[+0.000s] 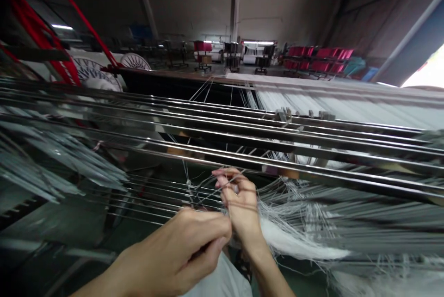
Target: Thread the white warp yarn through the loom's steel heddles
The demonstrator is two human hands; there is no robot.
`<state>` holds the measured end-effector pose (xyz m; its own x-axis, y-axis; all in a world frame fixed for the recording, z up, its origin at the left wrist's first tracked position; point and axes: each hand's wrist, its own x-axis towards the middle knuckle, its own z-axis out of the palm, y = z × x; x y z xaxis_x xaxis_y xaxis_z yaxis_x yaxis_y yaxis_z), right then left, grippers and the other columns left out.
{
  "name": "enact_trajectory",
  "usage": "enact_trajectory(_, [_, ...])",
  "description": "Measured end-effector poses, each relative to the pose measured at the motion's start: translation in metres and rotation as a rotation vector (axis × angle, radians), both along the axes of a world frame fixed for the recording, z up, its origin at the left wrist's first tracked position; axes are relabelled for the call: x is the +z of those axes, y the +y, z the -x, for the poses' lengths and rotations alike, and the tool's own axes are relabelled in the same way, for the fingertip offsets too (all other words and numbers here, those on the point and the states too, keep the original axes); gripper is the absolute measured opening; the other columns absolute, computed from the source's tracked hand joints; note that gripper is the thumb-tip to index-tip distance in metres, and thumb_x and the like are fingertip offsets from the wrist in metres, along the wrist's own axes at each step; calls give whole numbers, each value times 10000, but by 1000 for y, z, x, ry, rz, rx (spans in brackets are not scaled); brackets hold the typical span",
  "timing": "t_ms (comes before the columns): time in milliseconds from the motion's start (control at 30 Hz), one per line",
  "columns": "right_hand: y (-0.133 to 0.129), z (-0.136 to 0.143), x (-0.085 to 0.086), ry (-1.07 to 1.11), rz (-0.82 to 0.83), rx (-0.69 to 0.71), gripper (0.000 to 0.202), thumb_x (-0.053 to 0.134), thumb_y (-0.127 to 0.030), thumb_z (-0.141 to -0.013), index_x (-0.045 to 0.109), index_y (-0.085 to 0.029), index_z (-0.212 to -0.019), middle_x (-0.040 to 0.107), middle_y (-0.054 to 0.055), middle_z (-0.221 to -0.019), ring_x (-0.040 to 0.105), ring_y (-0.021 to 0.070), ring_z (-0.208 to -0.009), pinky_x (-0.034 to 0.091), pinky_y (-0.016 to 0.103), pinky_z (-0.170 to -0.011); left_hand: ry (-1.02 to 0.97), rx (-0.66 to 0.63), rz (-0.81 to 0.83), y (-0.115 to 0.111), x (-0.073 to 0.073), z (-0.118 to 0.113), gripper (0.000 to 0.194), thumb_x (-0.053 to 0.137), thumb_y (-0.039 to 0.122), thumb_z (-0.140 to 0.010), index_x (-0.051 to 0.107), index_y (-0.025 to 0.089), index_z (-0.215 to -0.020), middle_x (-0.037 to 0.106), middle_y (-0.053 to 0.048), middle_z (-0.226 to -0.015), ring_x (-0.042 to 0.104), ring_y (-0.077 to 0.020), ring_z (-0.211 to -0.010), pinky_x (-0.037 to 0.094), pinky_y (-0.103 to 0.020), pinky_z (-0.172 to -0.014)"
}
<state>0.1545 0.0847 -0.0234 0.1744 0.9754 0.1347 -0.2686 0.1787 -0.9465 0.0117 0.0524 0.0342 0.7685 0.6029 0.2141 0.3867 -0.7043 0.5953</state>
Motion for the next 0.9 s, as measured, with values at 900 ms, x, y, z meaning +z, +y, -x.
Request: enact_trajectory(900, [-10, -8, -1, 101, 36, -114, 187, 715, -285, -740, 668, -195, -897, 599, -8, -700, 356, 22, -428, 240, 154, -375, 99, 95, 2, 7, -19, 3, 195, 384, 185, -923, 528, 188, -792, 596, 14, -723, 557, -123, -674, 387, -232, -656])
